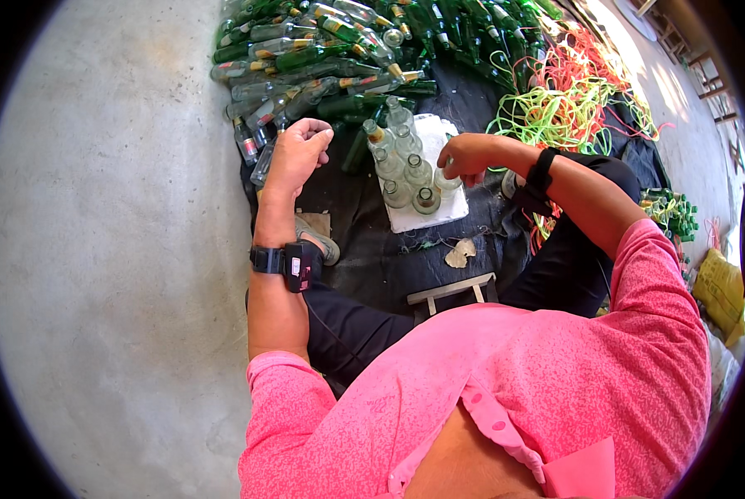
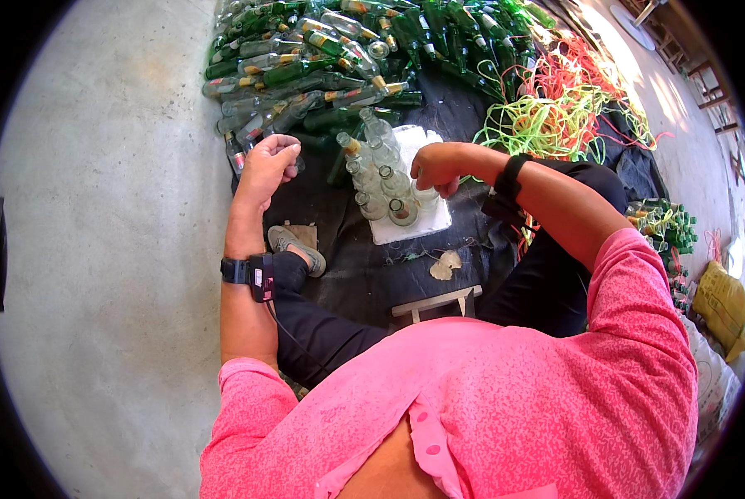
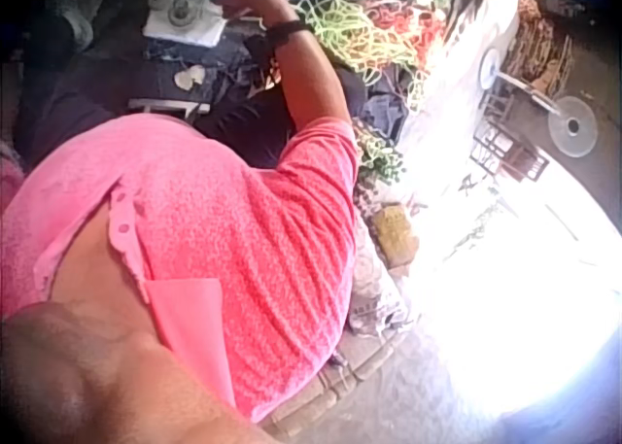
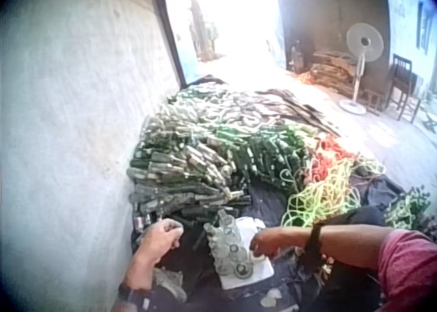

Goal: The person sits on the floor and assembles a decorative structure using green glass bottles and colorful strings. They pick up bottles one by one, place them on a white foam base, and secure them by threading green string through the necks and tying knots.

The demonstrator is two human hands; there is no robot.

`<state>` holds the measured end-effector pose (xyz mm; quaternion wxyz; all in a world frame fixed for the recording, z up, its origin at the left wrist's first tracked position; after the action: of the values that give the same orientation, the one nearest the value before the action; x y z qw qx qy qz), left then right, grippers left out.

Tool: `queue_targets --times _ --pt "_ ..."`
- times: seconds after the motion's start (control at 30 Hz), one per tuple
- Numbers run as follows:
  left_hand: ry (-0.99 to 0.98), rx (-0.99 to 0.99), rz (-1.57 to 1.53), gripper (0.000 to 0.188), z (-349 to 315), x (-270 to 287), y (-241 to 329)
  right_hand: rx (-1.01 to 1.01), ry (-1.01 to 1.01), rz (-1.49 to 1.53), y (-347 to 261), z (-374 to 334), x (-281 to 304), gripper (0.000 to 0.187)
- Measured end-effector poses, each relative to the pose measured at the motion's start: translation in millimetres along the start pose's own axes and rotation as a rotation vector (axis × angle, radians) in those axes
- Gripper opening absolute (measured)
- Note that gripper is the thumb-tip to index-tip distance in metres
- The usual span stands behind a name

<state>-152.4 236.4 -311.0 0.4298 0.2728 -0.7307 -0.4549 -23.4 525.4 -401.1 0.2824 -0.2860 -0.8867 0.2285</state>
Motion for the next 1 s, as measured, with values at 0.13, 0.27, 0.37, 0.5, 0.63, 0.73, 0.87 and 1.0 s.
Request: queue_targets --times 0.13,0.27,0.37,0.5,0.63,0.73,0.87,1.0 --pt "-0.009 0.001 -0.004 0.017 1.4 -0.2 -0.9 0.01 -0.003 -0.008 0.6 2.1 -2.2 0.051" --pt "-0.011 0.013 -0.007 0.018 0.4 -0.7 -1.1 -0.007 -0.062 -0.02 -3.2 -1.1 -5.6 0.055" --pt "-0.011 0.018 0.004 0.018 0.4 -1.6 -0.2 -0.016 -0.1 -0.064 -6.4 -2.2 -6.1 0.058" --pt "-0.018 0.023 0.005 0.019 -0.1 -1.8 -1.2 -0.027 -0.102 -0.073 -9.9 -3.7 -4.2 0.062" --pt "-0.023 0.021 0.015 0.019 1.5 -2.2 -2.0 -0.027 -0.152 -0.085 -6.7 3.3 -4.3 0.066" --pt "-0.029 0.03 0.014 0.019 -0.1 -2.3 -0.9 -0.018 -0.156 -0.095 -5.6 6.2 -4.2 0.065" --pt "-0.032 0.032 0.017 0.018 -1.8 -0.8 -1.8 -0.011 -0.146 -0.1 -5.6 8.0 -5.0 0.064" --pt "-0.032 0.033 0.022 0.018 -1.8 0.5 -4.6 -0.005 -0.126 -0.109 -4.9 6.8 -5.7 0.062"
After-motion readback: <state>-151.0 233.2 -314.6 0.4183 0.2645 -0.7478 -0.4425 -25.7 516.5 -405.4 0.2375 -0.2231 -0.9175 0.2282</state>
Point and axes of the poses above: each hand's wrist, its own z-axis towards the middle knuckle, its own x-axis out of the back of the hand, y = z × x, the point moved 3 cm from there along z, towards the middle knuckle, and after that the axes turned 2 degrees about -x, right-handed, at the moved point
